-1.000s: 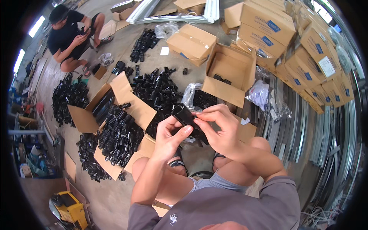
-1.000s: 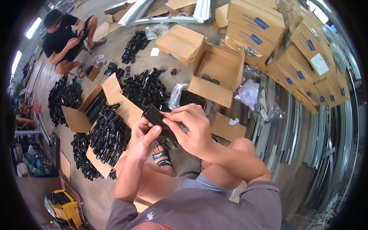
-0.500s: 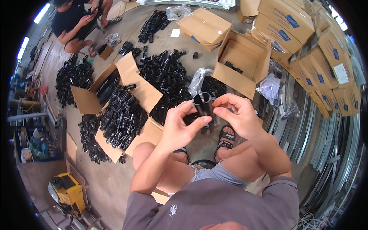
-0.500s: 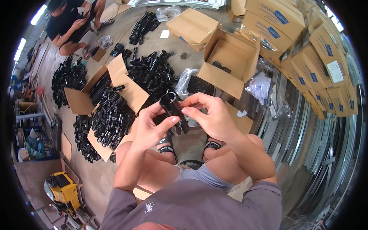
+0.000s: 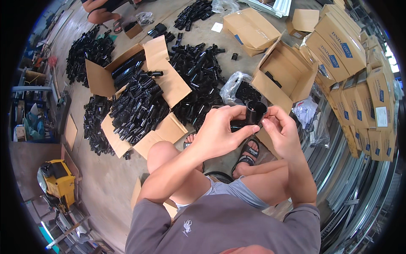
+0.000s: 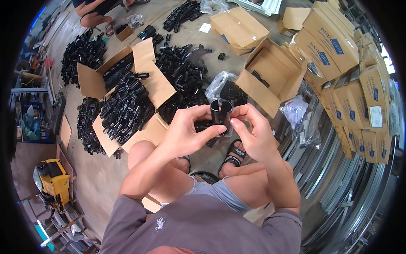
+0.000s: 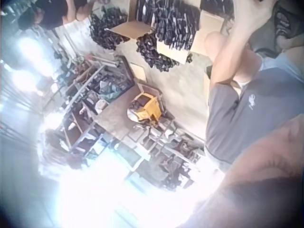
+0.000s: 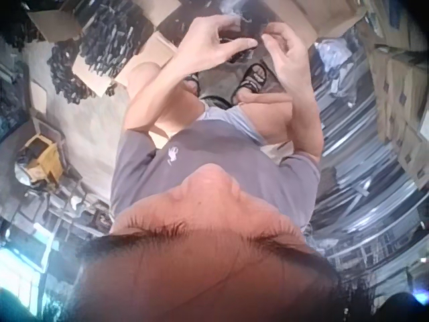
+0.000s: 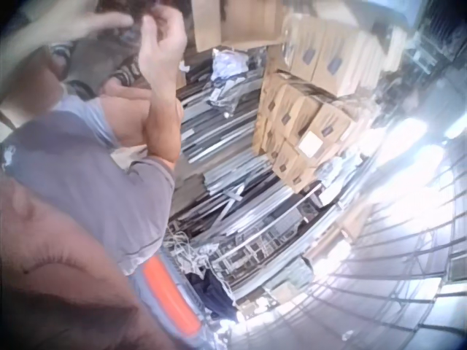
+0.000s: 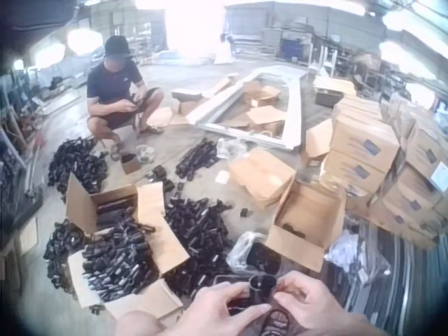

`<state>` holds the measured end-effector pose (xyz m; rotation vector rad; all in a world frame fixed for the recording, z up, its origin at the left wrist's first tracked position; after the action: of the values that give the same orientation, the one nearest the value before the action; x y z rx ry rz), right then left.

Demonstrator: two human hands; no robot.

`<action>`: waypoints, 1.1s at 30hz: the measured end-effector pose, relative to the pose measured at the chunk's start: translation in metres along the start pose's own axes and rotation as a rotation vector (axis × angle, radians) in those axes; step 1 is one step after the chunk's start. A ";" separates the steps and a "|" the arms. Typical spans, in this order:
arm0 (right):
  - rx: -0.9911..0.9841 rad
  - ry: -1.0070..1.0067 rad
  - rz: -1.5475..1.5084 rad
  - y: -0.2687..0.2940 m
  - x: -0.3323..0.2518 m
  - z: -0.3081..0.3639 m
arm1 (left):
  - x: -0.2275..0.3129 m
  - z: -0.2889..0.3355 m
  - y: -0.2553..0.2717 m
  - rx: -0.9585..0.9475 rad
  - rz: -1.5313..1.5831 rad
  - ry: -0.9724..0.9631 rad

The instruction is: The person sorts through and handles various black plastic joints and connectors from boxes on the floor, picking them up to look at them and placing them back.

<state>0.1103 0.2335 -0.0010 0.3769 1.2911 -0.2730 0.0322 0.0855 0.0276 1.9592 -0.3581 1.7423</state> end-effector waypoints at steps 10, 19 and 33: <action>0.118 0.435 0.120 -0.008 -0.039 0.017 | -0.011 0.002 0.001 0.011 0.281 0.047; 0.184 0.451 -0.134 -0.006 -0.035 0.036 | 0.011 0.002 -0.001 -0.075 0.133 -0.220; 0.187 0.635 -0.009 -0.003 -0.046 0.041 | 0.039 0.001 0.001 -0.063 -0.034 -0.500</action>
<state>0.1326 0.2127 0.0527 0.6498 1.8963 -0.2938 0.0388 0.0890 0.0663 2.3215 -0.5360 1.1843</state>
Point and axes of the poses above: each hand's wrist, its own z-axis away from the middle knuckle, its own y-axis out of the back of the hand, x = y × z, the point moved 8 cm from there along -z, towards the middle knuckle, and after that the axes turned 14 degrees about x, right-handed, at the moved point
